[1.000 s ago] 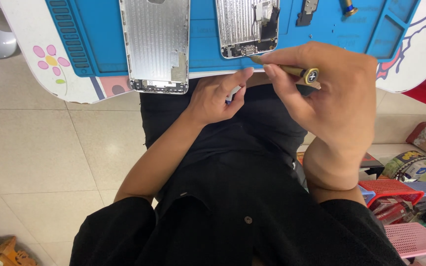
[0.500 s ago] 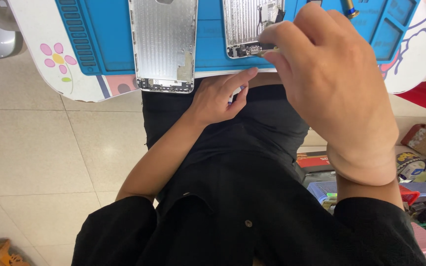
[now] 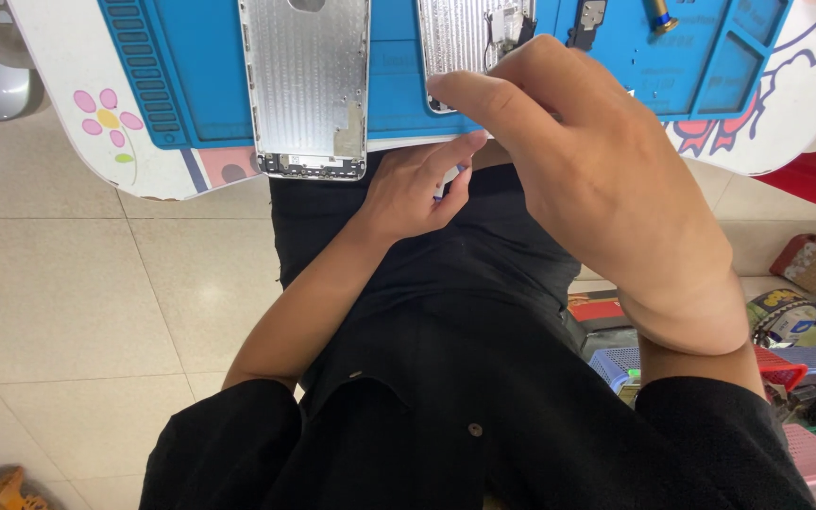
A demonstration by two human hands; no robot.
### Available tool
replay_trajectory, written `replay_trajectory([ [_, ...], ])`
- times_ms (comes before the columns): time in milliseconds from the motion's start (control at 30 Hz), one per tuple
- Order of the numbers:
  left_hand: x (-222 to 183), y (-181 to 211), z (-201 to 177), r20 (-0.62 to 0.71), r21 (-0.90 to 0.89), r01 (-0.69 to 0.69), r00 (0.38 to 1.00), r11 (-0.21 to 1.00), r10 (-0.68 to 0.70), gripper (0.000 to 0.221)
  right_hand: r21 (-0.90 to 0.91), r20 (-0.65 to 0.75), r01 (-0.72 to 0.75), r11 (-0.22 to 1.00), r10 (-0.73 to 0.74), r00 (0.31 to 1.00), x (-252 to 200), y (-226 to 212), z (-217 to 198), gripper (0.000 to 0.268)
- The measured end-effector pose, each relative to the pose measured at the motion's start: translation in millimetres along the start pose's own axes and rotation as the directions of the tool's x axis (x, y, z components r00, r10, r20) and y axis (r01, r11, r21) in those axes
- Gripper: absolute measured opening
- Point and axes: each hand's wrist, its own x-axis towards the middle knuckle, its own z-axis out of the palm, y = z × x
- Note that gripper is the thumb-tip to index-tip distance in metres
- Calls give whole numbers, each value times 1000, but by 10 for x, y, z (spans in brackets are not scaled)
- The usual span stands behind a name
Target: Replacing internal components and reassembling a mobile phone.
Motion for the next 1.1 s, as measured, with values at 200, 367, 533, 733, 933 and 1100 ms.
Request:
replay_trajectory([
  [200,-5,-2,-1,-19,-13,-6,1000,1000,5,67,120,-34,15,993,-11,999,-52,21,31,39],
  [367,-3,16,-4,-17,-19,7,1000,1000,-8,67,182,-100,-20,983,39,994,-123,95,28,40],
  [533,-5,28,-15,-27,-19,-5,1000,1000,5,67,250,-160,-30,968,72,984,-238,185,56,49],
  [733,28,90,-29,-26,-23,26,999,999,-26,62,487,-229,-112,866,251,941,-449,440,315,35],
  [933,229,711,-414,-57,199,-114,990,973,127,42,715,-367,-106,691,500,784,-757,738,691,29],
  [1100,336,1046,-734,-122,461,-18,989,887,83,32,841,-249,-86,535,522,816,-1043,851,861,51],
])
